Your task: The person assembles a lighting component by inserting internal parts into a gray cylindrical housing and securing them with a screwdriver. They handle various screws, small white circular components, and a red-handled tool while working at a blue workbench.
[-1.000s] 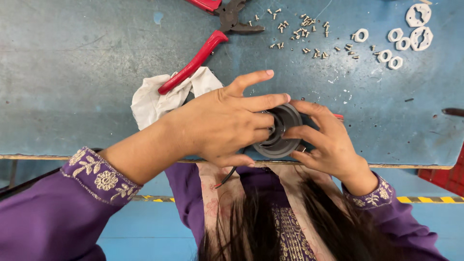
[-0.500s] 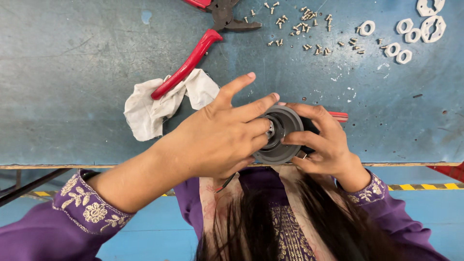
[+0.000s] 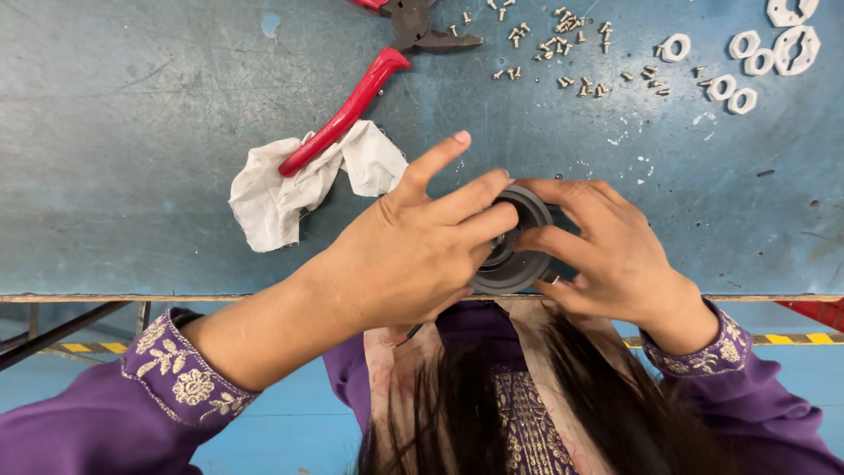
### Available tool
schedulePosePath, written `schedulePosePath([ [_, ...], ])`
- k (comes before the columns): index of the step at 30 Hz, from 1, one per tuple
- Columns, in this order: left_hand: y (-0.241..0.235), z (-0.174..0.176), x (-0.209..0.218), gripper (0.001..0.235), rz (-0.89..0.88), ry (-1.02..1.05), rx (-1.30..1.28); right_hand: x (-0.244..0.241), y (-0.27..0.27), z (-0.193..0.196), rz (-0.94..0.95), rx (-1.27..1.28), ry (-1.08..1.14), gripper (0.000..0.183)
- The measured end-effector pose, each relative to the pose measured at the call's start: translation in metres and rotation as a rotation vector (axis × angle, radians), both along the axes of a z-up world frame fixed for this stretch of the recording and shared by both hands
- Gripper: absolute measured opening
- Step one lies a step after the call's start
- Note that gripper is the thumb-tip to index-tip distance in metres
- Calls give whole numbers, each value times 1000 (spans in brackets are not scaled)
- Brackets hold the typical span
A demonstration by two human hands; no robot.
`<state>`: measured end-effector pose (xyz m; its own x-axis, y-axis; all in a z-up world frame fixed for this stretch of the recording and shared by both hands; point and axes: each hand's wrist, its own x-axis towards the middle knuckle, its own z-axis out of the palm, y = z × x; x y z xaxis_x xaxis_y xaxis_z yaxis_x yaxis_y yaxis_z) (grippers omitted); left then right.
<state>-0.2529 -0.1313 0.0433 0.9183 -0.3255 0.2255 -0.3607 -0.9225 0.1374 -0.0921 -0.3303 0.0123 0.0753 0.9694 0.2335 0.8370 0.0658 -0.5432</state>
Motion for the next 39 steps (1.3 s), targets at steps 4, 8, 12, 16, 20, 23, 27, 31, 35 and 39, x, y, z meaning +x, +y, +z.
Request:
schedulePosePath([
  [4, -4, 0, 1, 16, 10, 31, -5, 3, -2, 0, 1, 7, -2, 42],
  [8, -7, 0, -1, 18, 34, 30, 27, 5, -3, -4, 10, 17, -4, 41],
  [12, -8, 0, -6, 12, 67, 2, 89, 7, -4, -9, 17, 1, 18, 45],
  [16, -4, 3, -11, 11, 71, -93, 224, 8, -6, -13, 23, 22, 45, 44],
  [20, -4, 3, -10, 10, 28, -55, 209, 8, -7, -15, 22, 16, 65, 45],
  [23, -4, 2, -7, 13, 26, -53, 266, 7, -7, -15, 22, 11, 62, 46],
  [27, -6, 4, -5, 15, 21, -52, 302, 8, -8, -16, 25, 25, 63, 41],
  [31, -7, 7, -2, 23, 18, -67, 342, 7, -8, -16, 22, 15, 83, 39],
  [35, -12, 13, -3, 24, 59, -38, 413, 8, -8, -15, 16, -10, 88, 40],
  [39, -12, 13, -4, 22, 79, -25, 395, 6, -6, -14, 34, 28, 90, 42],
])
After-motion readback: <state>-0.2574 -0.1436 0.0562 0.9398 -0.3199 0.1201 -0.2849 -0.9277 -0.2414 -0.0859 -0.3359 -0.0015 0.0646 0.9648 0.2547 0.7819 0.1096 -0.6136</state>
